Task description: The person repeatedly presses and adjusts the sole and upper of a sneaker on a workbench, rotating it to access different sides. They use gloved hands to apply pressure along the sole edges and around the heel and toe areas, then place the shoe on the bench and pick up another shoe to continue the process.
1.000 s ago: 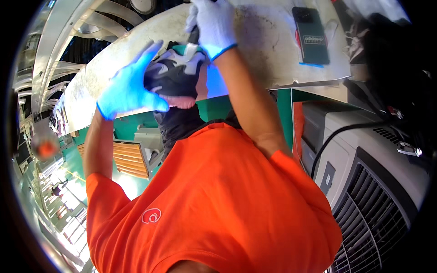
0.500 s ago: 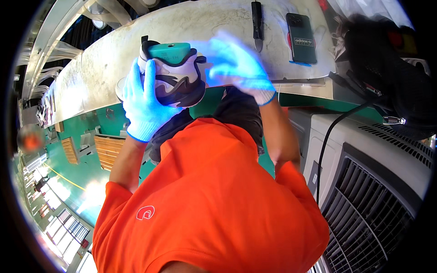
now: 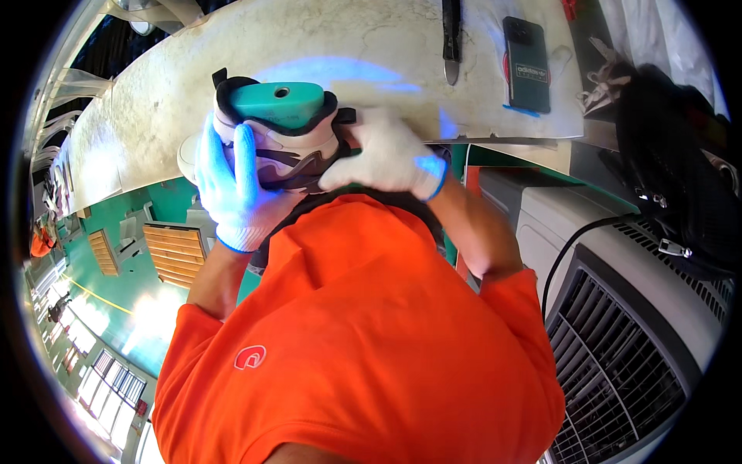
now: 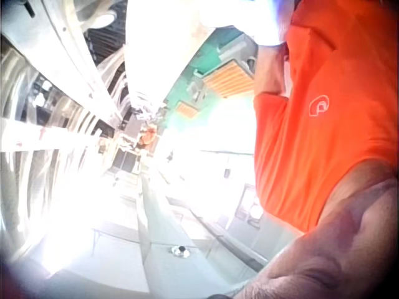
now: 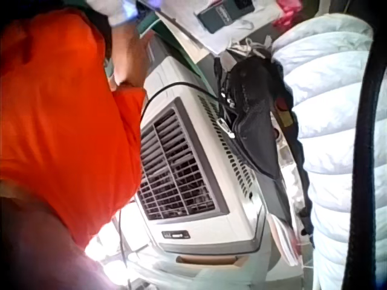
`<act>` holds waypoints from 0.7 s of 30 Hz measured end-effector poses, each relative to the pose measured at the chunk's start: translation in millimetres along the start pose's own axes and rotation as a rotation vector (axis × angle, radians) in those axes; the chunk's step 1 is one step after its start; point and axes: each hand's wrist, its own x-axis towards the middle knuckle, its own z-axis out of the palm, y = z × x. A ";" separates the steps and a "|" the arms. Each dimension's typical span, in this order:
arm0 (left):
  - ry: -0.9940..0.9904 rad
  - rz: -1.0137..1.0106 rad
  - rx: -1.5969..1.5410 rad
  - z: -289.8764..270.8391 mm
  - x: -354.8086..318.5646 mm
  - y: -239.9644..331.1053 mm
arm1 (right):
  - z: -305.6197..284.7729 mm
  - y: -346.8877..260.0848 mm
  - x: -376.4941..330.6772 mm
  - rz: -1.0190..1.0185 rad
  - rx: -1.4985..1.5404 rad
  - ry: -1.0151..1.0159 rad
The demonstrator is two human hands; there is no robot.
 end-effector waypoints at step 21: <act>0.326 -0.914 -1.078 -58.1 -28.3 -102.5 | 54.8 -21.8 24.1 -0.290 0.058 0.562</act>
